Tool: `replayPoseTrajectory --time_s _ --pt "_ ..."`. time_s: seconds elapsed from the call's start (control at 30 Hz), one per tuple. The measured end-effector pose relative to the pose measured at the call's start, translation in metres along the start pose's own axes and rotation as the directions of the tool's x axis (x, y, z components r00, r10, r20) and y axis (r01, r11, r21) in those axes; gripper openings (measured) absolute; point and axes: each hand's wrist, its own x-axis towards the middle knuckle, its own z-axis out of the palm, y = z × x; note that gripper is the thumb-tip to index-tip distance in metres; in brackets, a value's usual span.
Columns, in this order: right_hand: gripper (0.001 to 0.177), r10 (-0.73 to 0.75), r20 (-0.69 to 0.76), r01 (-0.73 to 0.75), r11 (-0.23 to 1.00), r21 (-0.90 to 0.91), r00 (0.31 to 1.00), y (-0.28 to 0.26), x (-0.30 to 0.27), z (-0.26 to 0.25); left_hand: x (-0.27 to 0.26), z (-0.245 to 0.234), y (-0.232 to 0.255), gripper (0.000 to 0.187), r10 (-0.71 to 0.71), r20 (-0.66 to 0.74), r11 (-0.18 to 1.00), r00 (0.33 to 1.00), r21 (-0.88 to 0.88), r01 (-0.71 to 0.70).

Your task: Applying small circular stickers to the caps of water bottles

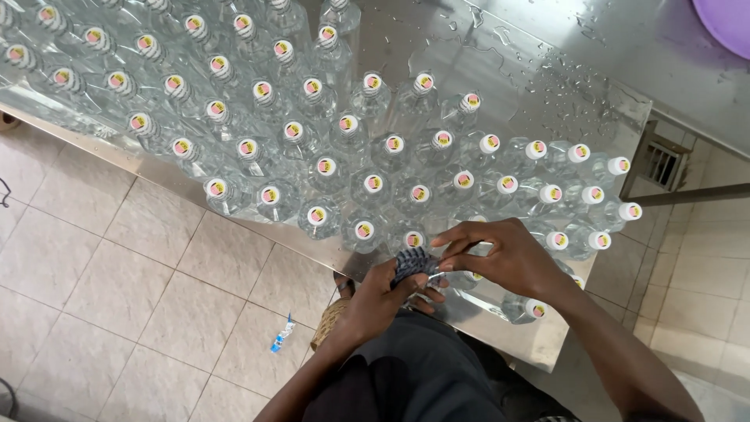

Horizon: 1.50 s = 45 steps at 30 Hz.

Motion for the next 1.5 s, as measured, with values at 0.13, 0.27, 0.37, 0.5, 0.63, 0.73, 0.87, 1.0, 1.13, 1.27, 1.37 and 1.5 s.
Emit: replayPoseTrajectory --time_s 0.13,0.27,0.37,0.5,0.63,0.73,0.87,1.0,1.13,1.27,1.37,1.5 --pt "0.031 -0.008 0.026 0.008 1.000 -0.023 1.000 0.003 0.004 -0.002 -0.001 0.001 0.003 0.043 0.049 -0.019 0.999 0.999 0.008 -0.049" --pt "0.029 0.036 0.035 -0.035 0.999 -0.028 0.999 0.009 0.008 -0.004 0.000 -0.007 -0.016 0.045 0.049 -0.051 0.998 0.997 -0.044 -0.052" --pt "0.029 0.018 0.002 -0.018 0.999 -0.031 1.000 0.002 0.010 -0.011 -0.002 -0.010 -0.020 0.044 0.070 -0.089 0.996 0.994 -0.044 -0.074" --pt "0.023 -0.051 -0.226 0.022 0.992 -0.128 0.973 0.001 0.022 -0.030 -0.010 -0.005 0.011 0.043 0.118 -0.131 0.992 0.984 0.051 -0.112" --pt "0.019 -0.146 -0.316 0.068 0.967 -0.246 0.937 0.043 0.057 -0.046 -0.018 -0.007 0.010 0.043 0.114 -0.130 0.993 0.985 -0.007 -0.116" --pt "0.022 -0.116 -0.311 0.047 0.974 -0.221 0.943 0.062 0.073 -0.045 -0.023 0.000 0.021 0.041 -0.033 -0.255 0.998 0.966 -0.069 0.016" --pt "0.028 -0.119 -0.167 0.045 0.919 -0.391 0.979 0.067 0.070 -0.059 -0.027 -0.002 0.026 0.043 -0.088 -0.299 0.994 0.950 -0.089 0.064" --pt "0.027 -0.049 -0.060 0.024 0.935 -0.353 0.997 0.057 0.058 -0.067 -0.027 -0.004 0.021 0.044 -0.095 -0.299 0.993 0.950 -0.100 0.068" --pt "0.015 -0.109 -0.075 0.068 0.909 -0.412 0.991 0.080 0.059 -0.062 -0.023 -0.003 0.021 0.045 -0.018 -0.260 0.999 0.965 -0.040 0.008" --pt "0.012 -0.180 0.027 0.157 0.765 -0.624 0.983 0.093 0.067 -0.058 -0.021 -0.001 0.021 0.043 -0.035 -0.255 0.999 0.966 -0.043 0.025" --pt "0.008 -0.142 0.026 0.123 0.734 -0.668 0.990 0.082 0.065 -0.053 -0.019 -0.001 0.024 0.041 0.007 -0.228 1.000 0.974 0.022 -0.002" --pt "0.015 -0.031 -0.001 0.021 0.705 -0.709 1.000 0.074 0.069 -0.052 -0.015 -0.002 0.014 0.037 0.086 -0.190 0.995 0.978 0.068 -0.075"
